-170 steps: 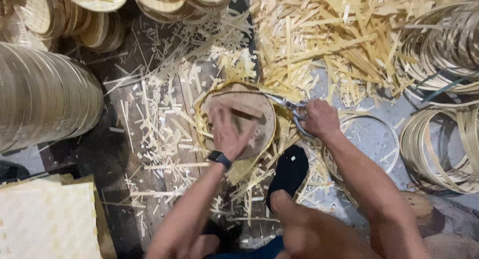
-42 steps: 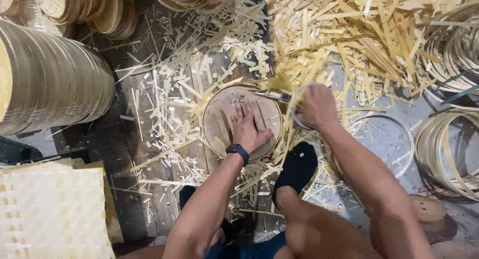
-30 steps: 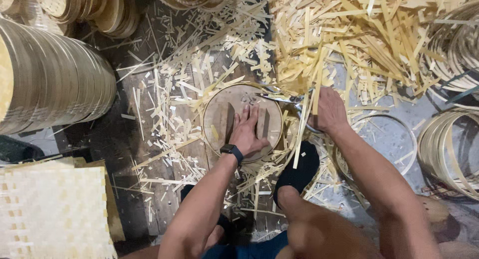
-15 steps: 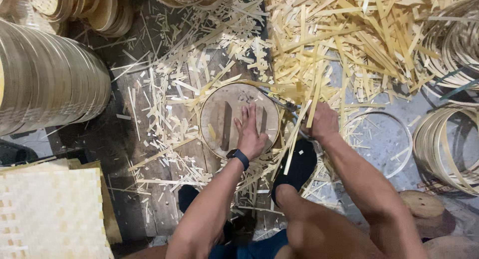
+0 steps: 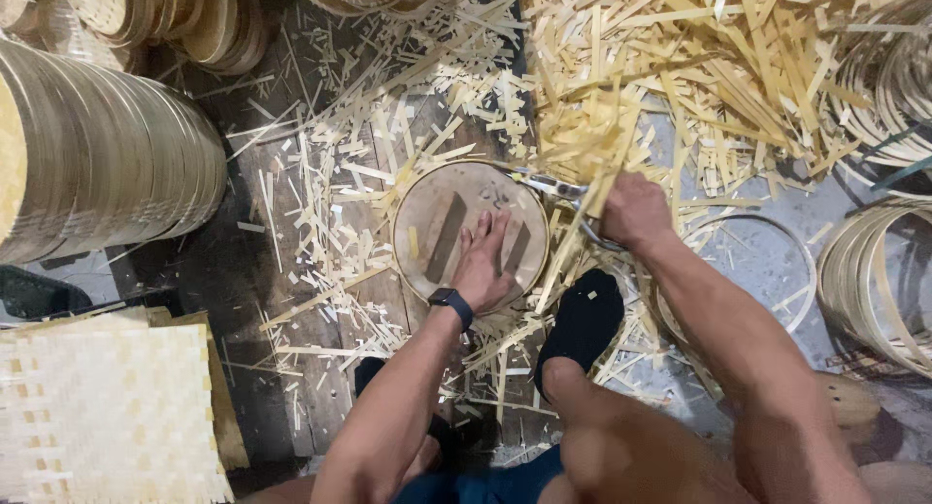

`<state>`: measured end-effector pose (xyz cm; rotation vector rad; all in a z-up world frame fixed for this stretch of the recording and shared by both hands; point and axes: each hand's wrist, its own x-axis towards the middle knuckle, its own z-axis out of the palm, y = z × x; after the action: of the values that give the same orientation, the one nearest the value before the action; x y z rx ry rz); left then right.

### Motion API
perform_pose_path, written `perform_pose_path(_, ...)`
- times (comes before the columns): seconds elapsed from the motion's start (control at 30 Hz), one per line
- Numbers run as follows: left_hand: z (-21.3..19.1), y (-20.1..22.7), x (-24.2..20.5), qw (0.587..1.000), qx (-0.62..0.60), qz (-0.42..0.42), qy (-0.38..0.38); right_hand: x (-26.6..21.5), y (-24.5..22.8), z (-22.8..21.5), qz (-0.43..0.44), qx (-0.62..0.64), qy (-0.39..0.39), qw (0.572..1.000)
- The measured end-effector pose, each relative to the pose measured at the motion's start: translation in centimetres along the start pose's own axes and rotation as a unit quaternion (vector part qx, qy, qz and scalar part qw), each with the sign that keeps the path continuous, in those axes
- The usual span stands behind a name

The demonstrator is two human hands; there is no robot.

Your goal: The person places a woven bamboo square over a round frame, trims the excess material using shears, and fits the woven part into the frame.

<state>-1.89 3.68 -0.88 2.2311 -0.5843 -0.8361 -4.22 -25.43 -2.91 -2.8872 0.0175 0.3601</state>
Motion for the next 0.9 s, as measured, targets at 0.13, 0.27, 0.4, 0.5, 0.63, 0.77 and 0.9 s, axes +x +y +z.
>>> perform_pose_path(0.13,-0.6,0.1,-0.3,1.000,0.010,0.019,-0.019,-0.7,-0.3,-0.7,-0.002,-0.051,-0.003,0.999)
perform_pose_path(0.27,-1.1,0.4,-0.1,0.998,0.014,0.009,-0.064,1.7,-2.7,-0.6,0.044,-0.091,-0.089,0.991)
perform_pose_path(0.4,-1.9,0.8,-0.1,0.998,0.009,0.020,-0.062,2.5,-1.9,-0.2,0.008,-0.089,-0.079,0.993)
perform_pose_path(0.5,-2.5,1.8,-0.4,0.997,0.001,0.023,-0.070,2.2,1.4,0.0,0.113,0.091,-0.142,0.979)
perform_pose_path(0.63,-4.2,3.1,0.2,0.989,0.040,-0.063,-0.129,3.5,8.7,-0.3,0.372,0.114,-0.093,0.917)
perform_pose_path(0.77,-6.9,1.9,2.9,0.984,-0.014,-0.168,-0.051,2.4,12.5,0.5,0.396,0.070,-0.016,0.915)
perform_pose_path(0.9,-8.9,-1.1,8.6,0.922,0.205,0.167,0.284,-0.7,7.3,1.2,0.399,0.160,0.002,0.903)
